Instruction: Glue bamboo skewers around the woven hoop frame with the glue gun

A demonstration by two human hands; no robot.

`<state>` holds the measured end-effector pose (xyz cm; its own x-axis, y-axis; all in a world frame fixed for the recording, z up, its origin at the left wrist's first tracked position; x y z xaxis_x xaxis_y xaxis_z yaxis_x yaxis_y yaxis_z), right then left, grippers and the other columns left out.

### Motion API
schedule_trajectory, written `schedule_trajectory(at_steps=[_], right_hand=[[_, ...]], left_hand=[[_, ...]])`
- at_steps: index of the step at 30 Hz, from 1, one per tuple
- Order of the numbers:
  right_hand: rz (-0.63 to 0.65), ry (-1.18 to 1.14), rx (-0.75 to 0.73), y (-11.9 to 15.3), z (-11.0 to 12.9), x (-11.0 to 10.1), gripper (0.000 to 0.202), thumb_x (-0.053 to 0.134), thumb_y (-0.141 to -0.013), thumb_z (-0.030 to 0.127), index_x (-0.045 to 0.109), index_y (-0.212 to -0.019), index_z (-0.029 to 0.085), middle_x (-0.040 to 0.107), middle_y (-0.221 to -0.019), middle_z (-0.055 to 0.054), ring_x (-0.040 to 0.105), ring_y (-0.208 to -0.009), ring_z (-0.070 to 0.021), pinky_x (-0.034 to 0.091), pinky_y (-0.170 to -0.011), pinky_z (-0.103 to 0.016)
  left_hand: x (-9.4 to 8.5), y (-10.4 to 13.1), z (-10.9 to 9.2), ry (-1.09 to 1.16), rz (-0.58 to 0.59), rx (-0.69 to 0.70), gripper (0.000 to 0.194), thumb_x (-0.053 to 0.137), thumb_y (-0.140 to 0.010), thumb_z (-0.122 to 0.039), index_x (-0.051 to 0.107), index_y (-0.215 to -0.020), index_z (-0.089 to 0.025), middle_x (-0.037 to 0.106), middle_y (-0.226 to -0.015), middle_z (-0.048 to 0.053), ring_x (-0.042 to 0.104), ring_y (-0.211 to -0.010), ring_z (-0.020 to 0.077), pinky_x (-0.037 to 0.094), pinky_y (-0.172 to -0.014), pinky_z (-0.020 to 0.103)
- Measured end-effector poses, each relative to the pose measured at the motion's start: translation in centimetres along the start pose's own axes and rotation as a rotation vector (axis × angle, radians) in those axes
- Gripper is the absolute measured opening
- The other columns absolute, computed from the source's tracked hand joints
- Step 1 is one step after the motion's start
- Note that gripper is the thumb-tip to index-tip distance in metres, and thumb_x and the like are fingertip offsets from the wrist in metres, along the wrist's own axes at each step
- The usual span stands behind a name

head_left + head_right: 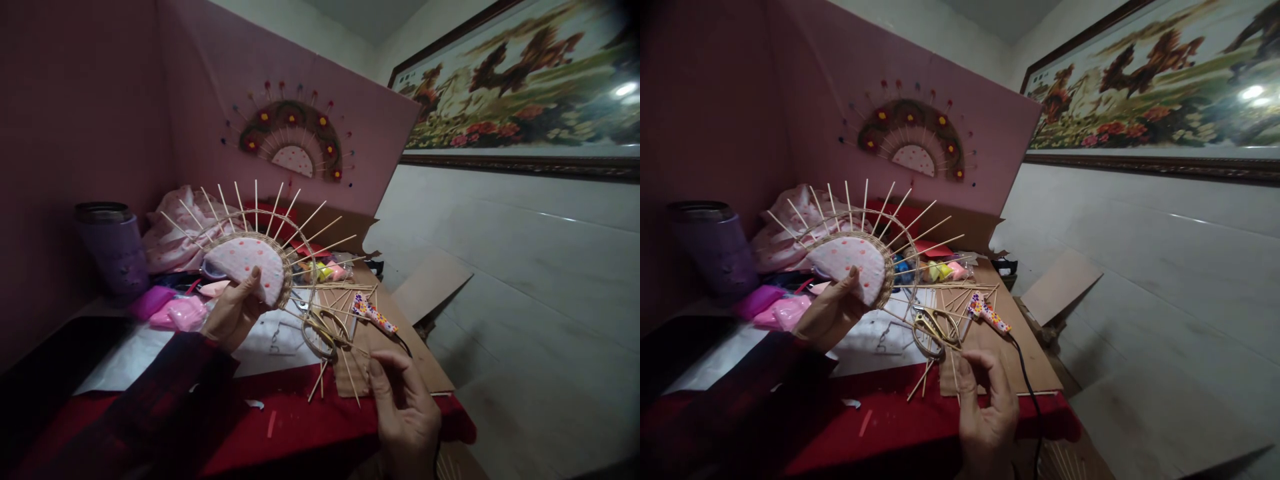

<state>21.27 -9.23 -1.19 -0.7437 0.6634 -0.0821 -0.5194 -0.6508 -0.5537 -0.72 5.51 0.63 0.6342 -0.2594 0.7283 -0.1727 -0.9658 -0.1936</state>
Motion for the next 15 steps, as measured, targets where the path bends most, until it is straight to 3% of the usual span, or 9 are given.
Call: schedule_trajectory(at_steps=[3, 7, 10, 15], right_hand=[[0.027, 0.004, 0.019, -0.5, -0.7, 0.0, 0.019, 0.059, -0.079, 0.035, 0.061, -0.085, 0.017, 0.059, -0.073, -0.003, 0.056, -0.063, -0.0139, 0.046, -0.055, -0.023], [0.115, -0.060, 0.163, -0.8, -2.2, 0.8, 0.025, 0.059, -0.079, 0.040, 0.062, -0.087, 0.016, 0.059, -0.064, -0.002, 0.048, -0.046, -0.0106, 0.040, -0.039, -0.020], [0.261, -0.051, 0.197, -0.1, -2.5, 2.2, 0.026, 0.061, -0.077, 0.041, 0.065, -0.081, 0.016, 0.062, -0.066, -0.004, 0.055, -0.054, -0.0136, 0.045, -0.046, -0.022], [0.465, 0.032, 0.076, 1.7, -1.8, 4.1, 0.021, 0.057, -0.081, 0.034, 0.066, -0.074, 0.017, 0.061, -0.064, -0.001, 0.057, -0.059, -0.0135, 0.044, -0.054, -0.021]], left_hand=[[0.1, 0.1, 0.0, 0.023, -0.004, -0.012, 0.016, 0.064, -0.078, -0.020, 0.063, -0.093, -0.015, 0.071, -0.085, 0.003, 0.067, -0.073, 0.0149, 0.058, -0.069, 0.027], [0.0, 0.1, 0.0, 0.078, -0.053, -0.028, 0.008, 0.065, -0.077, -0.017, 0.062, -0.084, -0.015, 0.070, -0.076, 0.000, 0.066, -0.067, 0.0121, 0.057, -0.069, 0.025], [0.0, 0.1, 0.0, 0.089, -0.066, -0.022, 0.004, 0.066, -0.076, -0.017, 0.062, -0.078, -0.015, 0.068, -0.068, -0.001, 0.064, -0.061, 0.0107, 0.057, -0.066, 0.024], [0.2, 0.1, 0.1, 0.022, -0.009, 0.002, 0.014, 0.065, -0.077, -0.023, 0.063, -0.089, -0.015, 0.070, -0.083, 0.002, 0.065, -0.071, 0.0140, 0.057, -0.068, 0.028]])
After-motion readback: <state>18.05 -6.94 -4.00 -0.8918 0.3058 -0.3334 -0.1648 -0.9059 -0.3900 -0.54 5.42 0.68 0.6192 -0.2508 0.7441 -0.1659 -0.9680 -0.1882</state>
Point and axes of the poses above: each hand's wrist, its own y-axis away from the middle knuckle, its own x-axis out of the palm, z = x × y, the point moved 6 cm from there along -y, towards the middle knuckle
